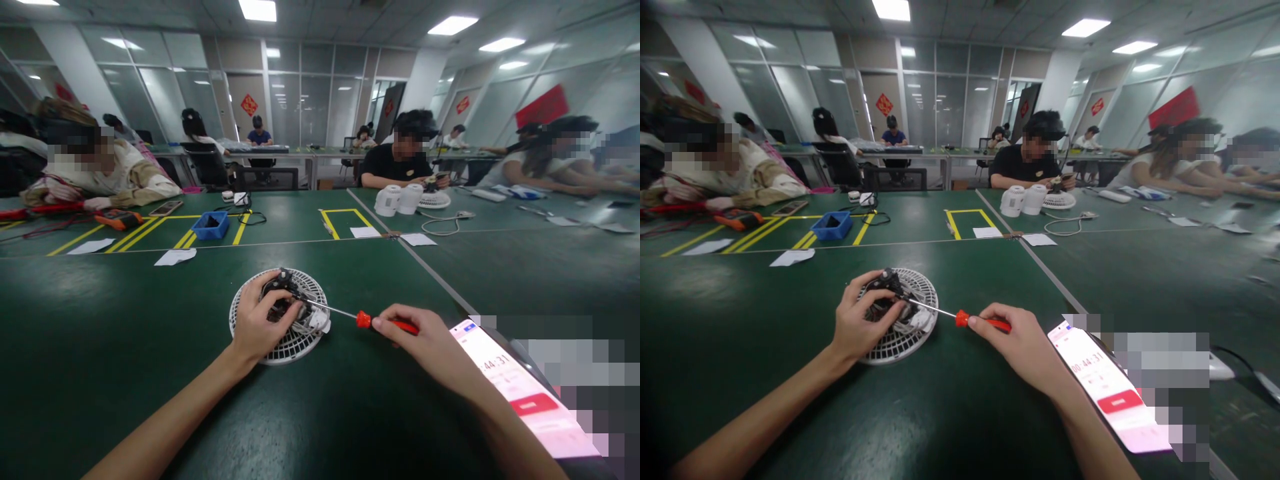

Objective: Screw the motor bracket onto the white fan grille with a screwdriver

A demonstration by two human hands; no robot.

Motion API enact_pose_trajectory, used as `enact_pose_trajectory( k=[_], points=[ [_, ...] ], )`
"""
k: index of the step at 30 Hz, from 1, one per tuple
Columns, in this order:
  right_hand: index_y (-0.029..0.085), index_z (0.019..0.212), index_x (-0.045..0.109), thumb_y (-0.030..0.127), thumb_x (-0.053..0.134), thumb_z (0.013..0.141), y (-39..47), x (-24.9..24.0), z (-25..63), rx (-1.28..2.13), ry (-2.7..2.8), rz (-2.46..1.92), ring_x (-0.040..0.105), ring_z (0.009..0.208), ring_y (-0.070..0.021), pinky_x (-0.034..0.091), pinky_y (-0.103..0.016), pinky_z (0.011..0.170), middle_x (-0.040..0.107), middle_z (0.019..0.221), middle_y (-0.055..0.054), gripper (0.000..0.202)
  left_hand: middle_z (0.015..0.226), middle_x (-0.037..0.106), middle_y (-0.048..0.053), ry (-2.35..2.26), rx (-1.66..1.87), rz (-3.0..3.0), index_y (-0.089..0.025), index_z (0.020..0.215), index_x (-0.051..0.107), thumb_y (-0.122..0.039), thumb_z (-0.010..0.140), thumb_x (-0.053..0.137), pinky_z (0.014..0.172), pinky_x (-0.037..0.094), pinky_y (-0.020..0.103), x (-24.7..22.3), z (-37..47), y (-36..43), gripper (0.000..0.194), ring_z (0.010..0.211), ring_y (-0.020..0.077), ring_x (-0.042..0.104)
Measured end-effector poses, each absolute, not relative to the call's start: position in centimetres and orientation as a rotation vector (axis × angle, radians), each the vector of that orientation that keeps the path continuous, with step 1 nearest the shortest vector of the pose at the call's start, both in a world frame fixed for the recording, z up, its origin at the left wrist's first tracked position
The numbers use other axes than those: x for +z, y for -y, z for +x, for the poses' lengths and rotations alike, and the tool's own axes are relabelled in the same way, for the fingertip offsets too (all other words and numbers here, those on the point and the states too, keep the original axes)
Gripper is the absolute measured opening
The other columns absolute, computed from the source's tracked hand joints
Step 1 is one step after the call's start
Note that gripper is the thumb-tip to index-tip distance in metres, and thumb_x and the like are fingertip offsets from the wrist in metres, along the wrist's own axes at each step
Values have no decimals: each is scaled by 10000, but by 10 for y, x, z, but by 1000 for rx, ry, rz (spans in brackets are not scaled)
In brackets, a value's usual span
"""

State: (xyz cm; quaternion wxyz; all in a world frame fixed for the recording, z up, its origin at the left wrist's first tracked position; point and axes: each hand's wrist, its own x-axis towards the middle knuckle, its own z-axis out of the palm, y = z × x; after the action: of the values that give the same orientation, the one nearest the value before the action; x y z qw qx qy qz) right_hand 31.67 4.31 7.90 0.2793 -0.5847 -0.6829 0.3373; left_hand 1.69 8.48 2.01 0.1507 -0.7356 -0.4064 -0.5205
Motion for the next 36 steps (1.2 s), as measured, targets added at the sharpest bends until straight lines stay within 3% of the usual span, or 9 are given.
enact_pose_trajectory(
  k=[4, 6, 9, 12, 18, 24, 28, 31, 36],
  points=[
    [205, 766, 694, 674, 516, 938, -41, 76, 314, 1033, 1822, -1632, 574, 656, -187, 418, -309, 605, 627, 696, -23, 530, 1277, 647, 112, 1172, -1498, -2101, -199, 925, 698, -258, 855, 769, 969, 549, 463, 20, 17, -85, 116, 1137, 261, 660],
    [208, 817, 688, 664, 511, 941, -40, 76, 312, 1060, 1819, -1617, 565, 646, -179, 415, -305, 598, 628, 715, -18, 504, 1273, 649, 113, 1176, -1501, -2101, -197, 922, 700, -256, 857, 766, 971, 547, 463, 19, 18, -85, 110, 1139, 262, 659],
    [230, 902, 642, 536, 701, 845, -36, 79, 308, 921, 1856, -1536, 598, 759, -184, 441, -294, 674, 645, 827, 0, 316, 1271, 649, 116, 1180, -1499, -2100, -195, 922, 699, -255, 853, 769, 976, 543, 466, 18, 18, -84, 114, 1136, 263, 660],
    [234, 838, 579, 426, 784, 754, -34, 83, 306, 904, 1867, -1555, 591, 746, -173, 435, -277, 645, 620, 820, 20, 293, 1277, 647, 121, 1177, -1497, -2099, -194, 928, 698, -245, 849, 770, 984, 537, 465, 17, 18, -84, 119, 1142, 266, 658],
    [212, 909, 689, 575, 622, 889, -31, 86, 304, 1137, 1831, -1607, 606, 667, -175, 423, -279, 553, 658, 798, -24, 370, 1275, 644, 123, 1172, -1490, -2092, -195, 938, 696, -242, 855, 761, 980, 538, 459, 17, 18, -84, 115, 1137, 264, 660],
    [206, 757, 653, 606, 463, 983, -30, 81, 304, 1110, 1872, -1622, 575, 647, -170, 425, -297, 611, 643, 690, -22, 498, 1280, 647, 114, 1182, -1494, -2090, -201, 941, 697, -246, 853, 760, 977, 539, 451, 16, 18, -84, 117, 1141, 264, 660],
    [252, 1006, 650, 523, 707, 839, -28, 84, 302, 889, 1863, -1611, 629, 768, -199, 462, -304, 680, 668, 854, -1, 324, 1274, 649, 117, 1188, -1495, -2085, -199, 939, 698, -249, 852, 758, 968, 548, 457, 15, 18, -84, 116, 1131, 268, 664],
    [251, 896, 599, 426, 803, 734, -28, 87, 302, 726, 1859, -1625, 618, 758, -197, 456, -299, 665, 650, 848, 13, 314, 1277, 649, 113, 1191, -1500, -2084, -204, 942, 700, -245, 852, 758, 975, 550, 459, 15, 18, -84, 115, 1136, 266, 662],
    [227, 809, 685, 598, 646, 875, -31, 87, 305, 890, 1848, -1617, 623, 693, -205, 441, -311, 601, 672, 735, -26, 379, 1272, 651, 108, 1189, -1513, -2079, -205, 944, 700, -240, 853, 755, 976, 546, 452, 16, 19, -84, 111, 1137, 262, 660]
  ],
)
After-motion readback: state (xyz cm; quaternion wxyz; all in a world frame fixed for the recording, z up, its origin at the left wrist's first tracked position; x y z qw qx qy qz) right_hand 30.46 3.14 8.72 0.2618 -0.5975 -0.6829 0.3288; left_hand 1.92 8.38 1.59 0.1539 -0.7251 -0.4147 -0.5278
